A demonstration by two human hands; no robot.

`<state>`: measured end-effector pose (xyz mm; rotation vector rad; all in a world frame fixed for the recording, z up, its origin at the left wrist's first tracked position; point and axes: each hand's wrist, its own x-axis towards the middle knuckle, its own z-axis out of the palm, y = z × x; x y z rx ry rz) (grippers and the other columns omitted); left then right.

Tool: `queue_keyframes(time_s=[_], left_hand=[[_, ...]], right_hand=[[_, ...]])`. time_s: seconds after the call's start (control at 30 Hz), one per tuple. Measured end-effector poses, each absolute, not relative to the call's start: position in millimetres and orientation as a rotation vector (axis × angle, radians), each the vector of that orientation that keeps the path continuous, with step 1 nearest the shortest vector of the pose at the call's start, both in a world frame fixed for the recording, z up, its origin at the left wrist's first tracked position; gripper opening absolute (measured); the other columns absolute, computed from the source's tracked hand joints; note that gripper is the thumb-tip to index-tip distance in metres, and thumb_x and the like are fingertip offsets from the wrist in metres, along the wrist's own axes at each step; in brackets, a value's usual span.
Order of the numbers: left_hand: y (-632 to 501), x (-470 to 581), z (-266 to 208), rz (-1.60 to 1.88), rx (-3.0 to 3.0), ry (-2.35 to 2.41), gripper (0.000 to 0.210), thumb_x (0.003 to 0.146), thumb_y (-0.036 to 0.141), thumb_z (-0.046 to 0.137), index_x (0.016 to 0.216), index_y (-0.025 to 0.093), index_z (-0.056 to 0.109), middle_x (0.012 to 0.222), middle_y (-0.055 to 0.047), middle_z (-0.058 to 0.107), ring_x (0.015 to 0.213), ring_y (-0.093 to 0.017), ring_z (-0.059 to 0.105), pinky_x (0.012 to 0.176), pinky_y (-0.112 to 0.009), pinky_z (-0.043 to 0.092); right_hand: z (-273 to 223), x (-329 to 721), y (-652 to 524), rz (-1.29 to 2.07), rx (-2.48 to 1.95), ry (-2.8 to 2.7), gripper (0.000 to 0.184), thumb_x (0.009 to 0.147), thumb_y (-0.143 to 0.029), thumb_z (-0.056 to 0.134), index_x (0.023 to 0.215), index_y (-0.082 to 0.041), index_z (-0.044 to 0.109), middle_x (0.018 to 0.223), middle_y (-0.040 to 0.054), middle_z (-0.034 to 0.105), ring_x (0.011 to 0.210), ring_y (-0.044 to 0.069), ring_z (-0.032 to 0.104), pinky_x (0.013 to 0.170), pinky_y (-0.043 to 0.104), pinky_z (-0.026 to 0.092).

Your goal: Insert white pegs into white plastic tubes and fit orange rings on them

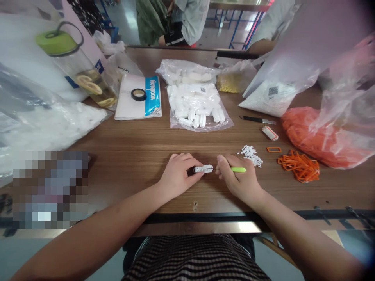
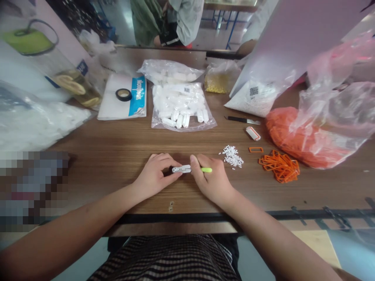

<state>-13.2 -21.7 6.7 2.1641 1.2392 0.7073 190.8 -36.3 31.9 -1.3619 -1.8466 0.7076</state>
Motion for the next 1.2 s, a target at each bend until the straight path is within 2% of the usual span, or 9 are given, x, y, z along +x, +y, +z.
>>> queue_keyframes(time_s=[0.3,0.87,1.2], left_hand=[[-21.7,-14.5,7.1,0.692,2.169,1.228,0.010,0.087,0.032,0.068,0.096,0.028,0.070,0.089,0.001,0.068,0.088,-0.019,0.060,0.083,-0.039,0.036],[-21.1,-14.5,8.0,0.699,2.170,1.229,0.009,0.086,0.030,0.068,0.095,0.027,0.070,0.091,0.001,0.069,0.089,-0.020,0.061,0.083,-0.039,0.036],[-21.7,-13.7,7.0,0.711,2.165,1.237,0.010,0.087,0.032,0.068,0.095,0.027,0.070,0.091,0.001,0.069,0.089,-0.020,0.061,0.082,-0.039,0.036]], right_hand=[[29.6,198.0,-35.0,0.816,-1.362,-1.572,0.042,0.098,-0.038,0.050,0.064,-0.018,0.062,0.057,0.0008,0.063,0.044,0.009,0.057,0.044,0.023,0.045],[24.4,196.2,-29.7,0.877,-1.386,-1.575,0.043,0.098,-0.041,0.049,0.064,-0.018,0.060,0.057,0.0002,0.063,0.043,0.009,0.057,0.044,0.022,0.045],[31.9,195.3,-35.4,0.575,-1.304,-1.966,0.039,0.099,-0.034,0.048,0.063,-0.020,0.057,0.057,0.0008,0.059,0.050,0.012,0.055,0.053,0.028,0.043]])
